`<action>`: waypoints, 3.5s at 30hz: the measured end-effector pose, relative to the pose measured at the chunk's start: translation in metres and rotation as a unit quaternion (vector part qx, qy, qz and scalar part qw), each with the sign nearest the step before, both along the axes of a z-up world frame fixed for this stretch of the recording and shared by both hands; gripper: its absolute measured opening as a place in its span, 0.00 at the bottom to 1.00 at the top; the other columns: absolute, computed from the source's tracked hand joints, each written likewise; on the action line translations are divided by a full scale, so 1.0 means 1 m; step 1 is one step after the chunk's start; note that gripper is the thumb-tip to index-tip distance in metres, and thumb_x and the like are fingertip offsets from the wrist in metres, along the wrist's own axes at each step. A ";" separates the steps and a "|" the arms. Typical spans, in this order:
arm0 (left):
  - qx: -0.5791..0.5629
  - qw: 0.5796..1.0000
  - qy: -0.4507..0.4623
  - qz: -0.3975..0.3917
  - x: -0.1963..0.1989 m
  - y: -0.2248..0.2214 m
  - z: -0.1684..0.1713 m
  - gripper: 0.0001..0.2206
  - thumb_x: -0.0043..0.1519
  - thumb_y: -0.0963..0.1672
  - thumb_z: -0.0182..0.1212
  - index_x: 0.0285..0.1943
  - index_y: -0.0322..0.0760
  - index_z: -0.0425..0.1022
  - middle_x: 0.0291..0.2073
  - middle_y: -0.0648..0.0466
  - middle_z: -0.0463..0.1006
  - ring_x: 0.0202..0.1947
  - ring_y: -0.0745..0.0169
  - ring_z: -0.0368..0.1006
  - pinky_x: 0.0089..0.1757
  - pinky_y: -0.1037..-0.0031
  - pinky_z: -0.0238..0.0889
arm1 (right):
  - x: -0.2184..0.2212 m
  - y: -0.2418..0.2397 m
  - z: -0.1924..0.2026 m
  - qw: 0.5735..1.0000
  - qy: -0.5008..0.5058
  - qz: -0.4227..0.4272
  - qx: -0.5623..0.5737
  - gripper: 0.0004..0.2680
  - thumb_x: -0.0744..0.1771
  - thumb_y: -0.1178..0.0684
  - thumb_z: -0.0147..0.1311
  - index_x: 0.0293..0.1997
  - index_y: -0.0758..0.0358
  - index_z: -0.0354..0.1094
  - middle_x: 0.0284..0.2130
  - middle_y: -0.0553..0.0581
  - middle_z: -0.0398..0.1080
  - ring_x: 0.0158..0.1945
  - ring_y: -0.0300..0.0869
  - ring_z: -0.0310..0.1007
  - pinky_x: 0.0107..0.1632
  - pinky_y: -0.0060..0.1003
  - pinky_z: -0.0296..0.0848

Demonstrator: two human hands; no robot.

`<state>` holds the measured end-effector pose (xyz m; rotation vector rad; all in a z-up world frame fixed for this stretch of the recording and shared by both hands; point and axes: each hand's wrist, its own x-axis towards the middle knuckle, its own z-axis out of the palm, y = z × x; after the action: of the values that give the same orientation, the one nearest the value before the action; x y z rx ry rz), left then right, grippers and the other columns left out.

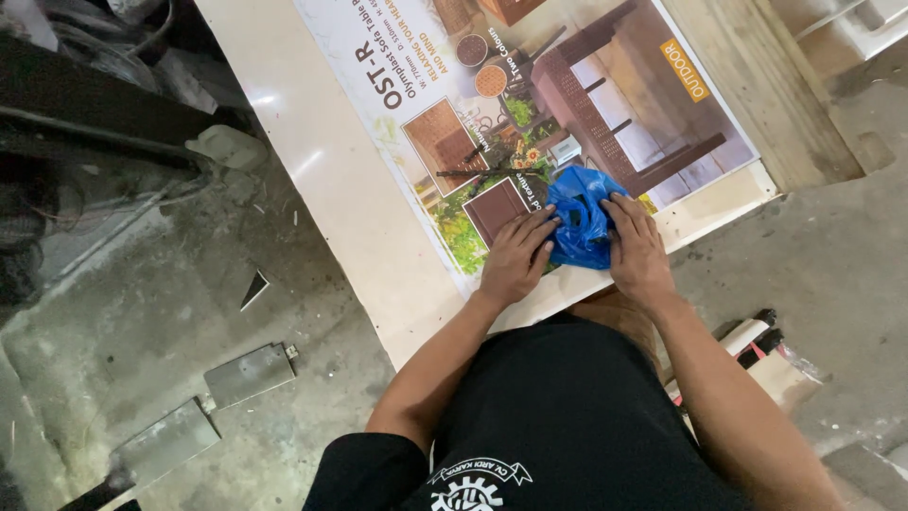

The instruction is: Cleaning a table surface covered with a poster using a blue cloth in a print shop environment.

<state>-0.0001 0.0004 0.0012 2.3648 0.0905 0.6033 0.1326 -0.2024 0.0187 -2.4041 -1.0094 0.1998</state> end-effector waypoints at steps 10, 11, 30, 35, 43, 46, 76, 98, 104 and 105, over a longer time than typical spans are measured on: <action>-0.013 0.999 -0.016 -0.033 0.003 0.003 0.005 0.18 0.74 0.48 0.49 0.73 0.45 0.70 0.71 0.52 0.71 0.67 0.47 0.70 0.66 0.56 0.60 | 0.002 0.000 -0.004 0.999 0.010 -0.031 0.002 0.19 0.73 0.53 0.44 0.77 0.44 0.58 0.73 0.51 0.57 0.75 0.56 0.55 0.68 0.59 0.64; -0.005 0.999 -0.019 -0.031 0.003 0.004 0.003 0.18 0.74 0.47 0.50 0.73 0.44 0.71 0.70 0.50 0.72 0.66 0.46 0.71 0.65 0.56 0.60 | 0.001 0.001 -0.003 1.000 0.012 -0.022 0.002 0.19 0.73 0.53 0.44 0.76 0.45 0.58 0.72 0.52 0.58 0.75 0.56 0.56 0.67 0.59 0.65; -0.006 0.998 0.046 -0.042 0.001 0.003 0.006 0.27 0.72 0.51 0.52 0.79 0.39 0.62 0.70 0.43 0.70 0.68 0.39 0.68 0.67 0.51 0.55 | -0.008 0.020 0.007 0.997 -0.012 -0.068 -0.019 0.16 0.75 0.48 0.40 0.73 0.53 0.62 0.68 0.59 0.64 0.73 0.55 0.61 0.70 0.62 0.60; 0.108 0.991 0.068 -0.050 0.004 0.004 -0.024 0.29 0.68 0.55 0.52 0.74 0.37 0.67 0.72 0.42 0.67 0.72 0.40 0.62 0.69 0.53 0.52 | -0.026 0.055 0.036 0.995 -0.062 0.050 -0.062 0.22 0.73 0.41 0.41 0.79 0.49 0.52 0.76 0.60 0.53 0.80 0.55 0.46 0.76 0.64 0.42; 0.080 0.996 0.024 -0.021 0.006 0.002 -0.021 0.24 0.68 0.51 0.54 0.67 0.32 0.74 0.65 0.39 0.74 0.69 0.38 0.67 0.68 0.51 0.56 | -0.024 0.058 0.012 0.984 -0.157 0.079 -0.043 0.21 0.72 0.40 0.45 0.76 0.44 0.57 0.75 0.56 0.56 0.79 0.53 0.51 0.77 0.59 0.42; 0.097 0.994 0.051 -0.021 0.004 0.000 -0.026 0.25 0.67 0.53 0.54 0.70 0.36 0.72 0.68 0.42 0.72 0.70 0.43 0.66 0.69 0.55 0.54 | -0.026 0.056 0.011 0.985 -0.146 0.075 -0.045 0.22 0.70 0.40 0.48 0.76 0.43 0.56 0.74 0.56 0.57 0.78 0.53 0.51 0.77 0.59 0.44; -0.028 0.998 0.045 -0.038 -0.001 -0.003 0.029 0.23 0.70 0.46 0.51 0.72 0.27 0.65 0.70 0.37 0.67 0.69 0.36 0.61 0.65 0.53 0.50 | -0.006 0.056 -0.058 0.971 -0.230 0.047 -0.053 0.25 0.65 0.39 0.51 0.73 0.39 0.57 0.74 0.46 0.56 0.77 0.43 0.52 0.76 0.53 0.49; 0.001 1.000 0.011 -0.019 -0.003 -0.003 -0.002 0.25 0.69 0.48 0.49 0.69 0.24 0.70 0.68 0.35 0.71 0.68 0.35 0.64 0.66 0.53 0.52 | 0.010 0.055 -0.118 0.948 -0.318 -0.006 -0.021 0.26 0.60 0.36 0.56 0.69 0.30 0.65 0.71 0.39 0.65 0.71 0.40 0.67 0.76 0.48 0.61; -0.006 0.998 0.046 -0.034 0.000 -0.001 -0.013 0.27 0.69 0.50 0.48 0.72 0.26 0.67 0.71 0.34 0.68 0.71 0.35 0.61 0.66 0.51 0.49 | 0.027 0.052 -0.150 0.948 -0.319 -0.008 -0.021 0.29 0.58 0.36 0.59 0.69 0.26 0.64 0.71 0.38 0.65 0.72 0.39 0.66 0.77 0.49 0.59; -0.003 0.998 0.048 -0.036 0.000 -0.002 -0.017 0.27 0.70 0.50 0.48 0.72 0.26 0.67 0.72 0.34 0.67 0.71 0.35 0.60 0.68 0.52 0.48 | 0.027 0.050 -0.151 0.949 -0.314 -0.006 -0.024 0.29 0.57 0.37 0.60 0.69 0.27 0.64 0.71 0.39 0.65 0.73 0.39 0.66 0.77 0.49 0.59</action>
<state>-0.0004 -0.0015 -0.0155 2.3804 0.0490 0.4556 0.1597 -0.1524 -0.1322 -2.5710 -1.2612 -0.5927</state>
